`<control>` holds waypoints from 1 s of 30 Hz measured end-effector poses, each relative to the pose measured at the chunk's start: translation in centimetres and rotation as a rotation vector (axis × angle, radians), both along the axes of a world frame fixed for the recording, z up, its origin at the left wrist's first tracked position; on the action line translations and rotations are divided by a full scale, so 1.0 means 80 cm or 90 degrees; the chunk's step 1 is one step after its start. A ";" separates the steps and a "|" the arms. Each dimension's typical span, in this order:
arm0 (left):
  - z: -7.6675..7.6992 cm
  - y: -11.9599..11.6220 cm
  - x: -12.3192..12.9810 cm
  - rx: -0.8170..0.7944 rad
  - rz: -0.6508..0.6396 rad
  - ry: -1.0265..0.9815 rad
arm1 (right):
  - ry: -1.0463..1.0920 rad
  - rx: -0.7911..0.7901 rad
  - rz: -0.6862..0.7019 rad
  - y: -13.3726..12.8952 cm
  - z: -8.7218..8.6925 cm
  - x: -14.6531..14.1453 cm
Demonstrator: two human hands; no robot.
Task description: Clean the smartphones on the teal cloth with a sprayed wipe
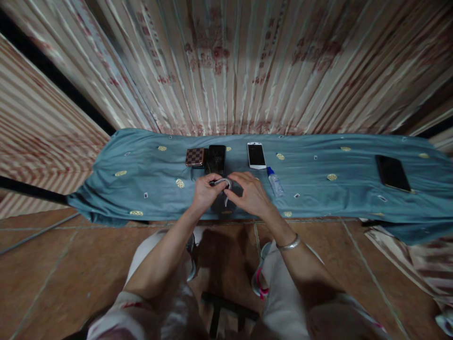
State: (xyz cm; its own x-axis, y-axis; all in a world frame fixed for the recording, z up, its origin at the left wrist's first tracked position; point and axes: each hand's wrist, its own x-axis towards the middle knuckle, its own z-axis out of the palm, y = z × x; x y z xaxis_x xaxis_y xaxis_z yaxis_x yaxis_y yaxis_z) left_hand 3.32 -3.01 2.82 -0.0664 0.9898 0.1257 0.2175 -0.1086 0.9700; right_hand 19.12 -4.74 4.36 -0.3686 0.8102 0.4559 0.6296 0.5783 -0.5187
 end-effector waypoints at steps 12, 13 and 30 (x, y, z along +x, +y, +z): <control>0.023 0.008 -0.032 0.014 0.056 -0.016 | 0.131 -0.164 -0.019 0.013 -0.015 0.010; 0.024 0.007 -0.034 -0.003 0.039 -0.033 | 0.218 -0.193 -0.022 0.018 -0.016 0.017; -0.004 -0.020 -0.007 -0.255 -0.042 -0.276 | 0.215 -0.103 -0.171 0.017 -0.018 0.021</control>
